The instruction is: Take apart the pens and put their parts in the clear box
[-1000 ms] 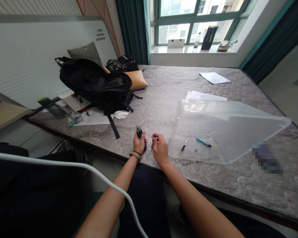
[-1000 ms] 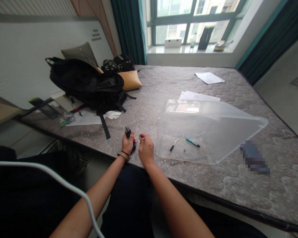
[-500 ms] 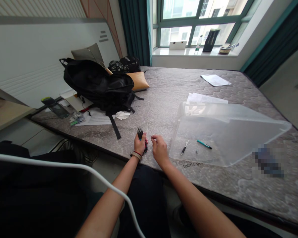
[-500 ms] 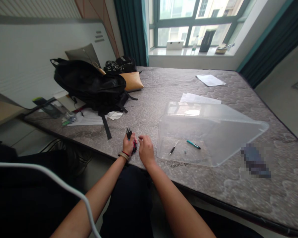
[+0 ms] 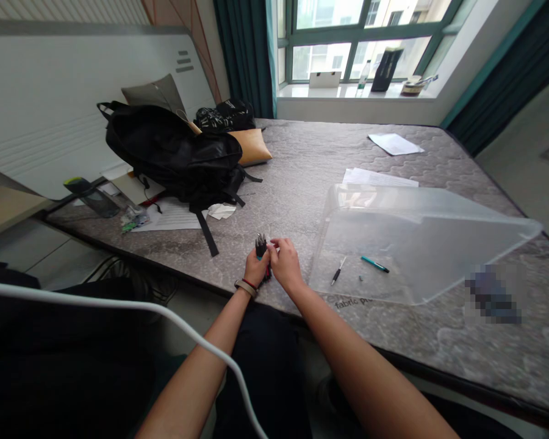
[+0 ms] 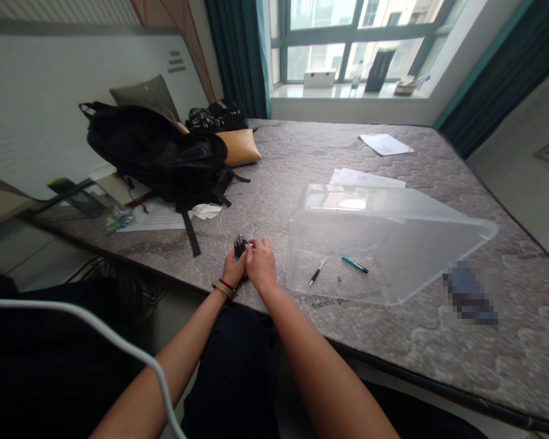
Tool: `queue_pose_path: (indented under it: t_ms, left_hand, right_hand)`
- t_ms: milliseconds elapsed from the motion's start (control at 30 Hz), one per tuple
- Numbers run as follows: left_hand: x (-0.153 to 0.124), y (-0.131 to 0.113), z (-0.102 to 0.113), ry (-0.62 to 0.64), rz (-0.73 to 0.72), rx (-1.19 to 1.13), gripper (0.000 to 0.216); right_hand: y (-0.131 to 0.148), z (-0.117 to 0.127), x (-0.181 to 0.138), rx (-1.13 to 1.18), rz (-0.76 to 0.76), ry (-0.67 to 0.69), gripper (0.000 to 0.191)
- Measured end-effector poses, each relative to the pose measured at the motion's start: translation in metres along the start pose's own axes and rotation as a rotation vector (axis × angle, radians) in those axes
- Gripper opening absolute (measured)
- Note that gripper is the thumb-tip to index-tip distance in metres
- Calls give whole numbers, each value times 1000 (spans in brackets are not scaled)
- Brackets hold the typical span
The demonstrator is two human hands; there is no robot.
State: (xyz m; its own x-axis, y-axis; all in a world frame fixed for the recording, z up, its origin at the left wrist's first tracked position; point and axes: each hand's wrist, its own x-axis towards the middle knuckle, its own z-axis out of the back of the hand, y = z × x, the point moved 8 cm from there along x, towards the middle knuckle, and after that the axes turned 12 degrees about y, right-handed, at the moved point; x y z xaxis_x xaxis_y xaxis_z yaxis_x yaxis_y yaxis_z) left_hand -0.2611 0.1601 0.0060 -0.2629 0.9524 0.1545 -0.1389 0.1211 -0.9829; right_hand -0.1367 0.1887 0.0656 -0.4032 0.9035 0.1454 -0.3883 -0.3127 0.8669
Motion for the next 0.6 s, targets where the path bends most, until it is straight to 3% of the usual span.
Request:
queue_pose_path:
  t_ms: [133, 267, 467, 600]
  left_hand:
    - [-3, -4, -10, 121, 44, -21, 39]
    - [-6, -7, -16, 188, 79, -66, 39]
    - [-7, -4, -8, 60, 89, -238, 43]
    - [-7, 7, 3, -68, 87, -365, 39]
  right_hand:
    - [-28, -3, 5, 87, -100, 42, 23]
    - [-34, 3, 5, 107, -41, 37, 20]
    - [-25, 21, 0, 205, -30, -113, 20]
    - [-13, 30, 8, 96, -38, -181, 23]
